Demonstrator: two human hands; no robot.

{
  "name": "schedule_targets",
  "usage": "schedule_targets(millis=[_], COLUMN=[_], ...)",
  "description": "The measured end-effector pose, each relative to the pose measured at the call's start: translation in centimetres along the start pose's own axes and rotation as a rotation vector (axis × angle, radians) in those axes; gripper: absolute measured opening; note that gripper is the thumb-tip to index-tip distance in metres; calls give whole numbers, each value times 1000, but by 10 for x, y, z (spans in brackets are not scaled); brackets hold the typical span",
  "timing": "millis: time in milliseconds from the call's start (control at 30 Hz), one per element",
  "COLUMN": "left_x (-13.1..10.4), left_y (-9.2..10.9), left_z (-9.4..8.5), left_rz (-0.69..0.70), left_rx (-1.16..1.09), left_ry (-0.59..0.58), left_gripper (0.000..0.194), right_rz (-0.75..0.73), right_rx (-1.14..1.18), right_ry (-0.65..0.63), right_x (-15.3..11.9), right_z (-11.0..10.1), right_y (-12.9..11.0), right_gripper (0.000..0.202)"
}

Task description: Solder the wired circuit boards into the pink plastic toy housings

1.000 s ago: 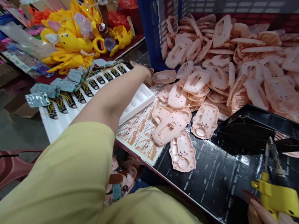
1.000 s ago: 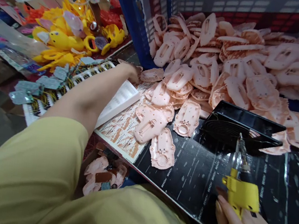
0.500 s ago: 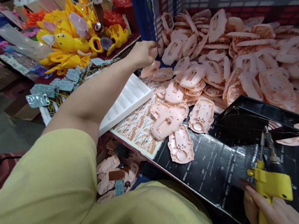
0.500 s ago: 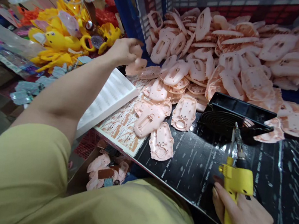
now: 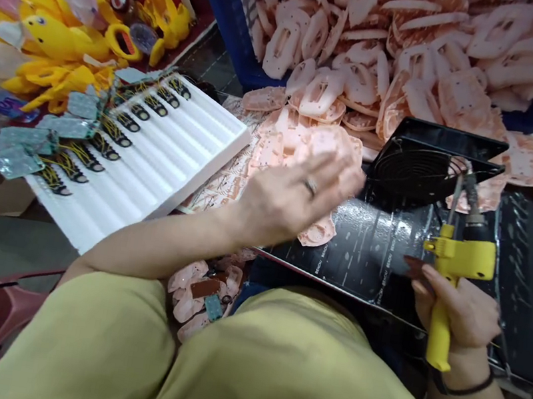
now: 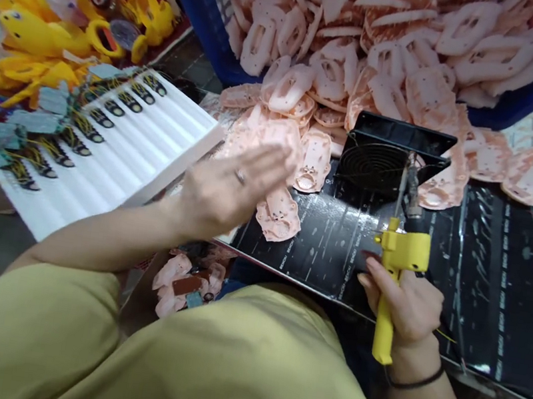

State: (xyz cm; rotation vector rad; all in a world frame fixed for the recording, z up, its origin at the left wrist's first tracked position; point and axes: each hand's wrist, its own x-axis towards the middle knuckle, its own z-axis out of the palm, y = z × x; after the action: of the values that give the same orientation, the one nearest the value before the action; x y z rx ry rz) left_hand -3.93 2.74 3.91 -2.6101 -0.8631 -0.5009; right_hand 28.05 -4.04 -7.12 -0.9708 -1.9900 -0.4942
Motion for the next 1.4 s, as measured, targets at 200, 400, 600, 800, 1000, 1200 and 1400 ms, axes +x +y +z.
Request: schedule_targets(millis=[200,400,600,800,1000,1200,1400], left_x=[-4,-11,-59,-82,-78,-75,-75], left_y=[93,63,-4,-33,-30,19,44], left_z=[39,44,57,65,62,59,49], left_rz=[119,6,-69,54,133,320,270], left_rx=[-172,-331,-295,-257,-192,-267,-286], left_ry=[-110,-96,-216,-358,-237,52,25], left_gripper=[37,45,40,51,36,28,30], right_rz=[-11,60,95,-6,-114,-11,-34], right_rx=[10,46,86,28,260,295,209], right_ry=[-61,-158,-203,-293,-383,-409,-446], right_x=[0,12,21,31,27,20,32], right_z=[5,-15,0,32,12,-1,26], right_y=[-1,-16,-46,-59,-37,-26,-27], right_gripper=[16,31,37,24,23,27,25])
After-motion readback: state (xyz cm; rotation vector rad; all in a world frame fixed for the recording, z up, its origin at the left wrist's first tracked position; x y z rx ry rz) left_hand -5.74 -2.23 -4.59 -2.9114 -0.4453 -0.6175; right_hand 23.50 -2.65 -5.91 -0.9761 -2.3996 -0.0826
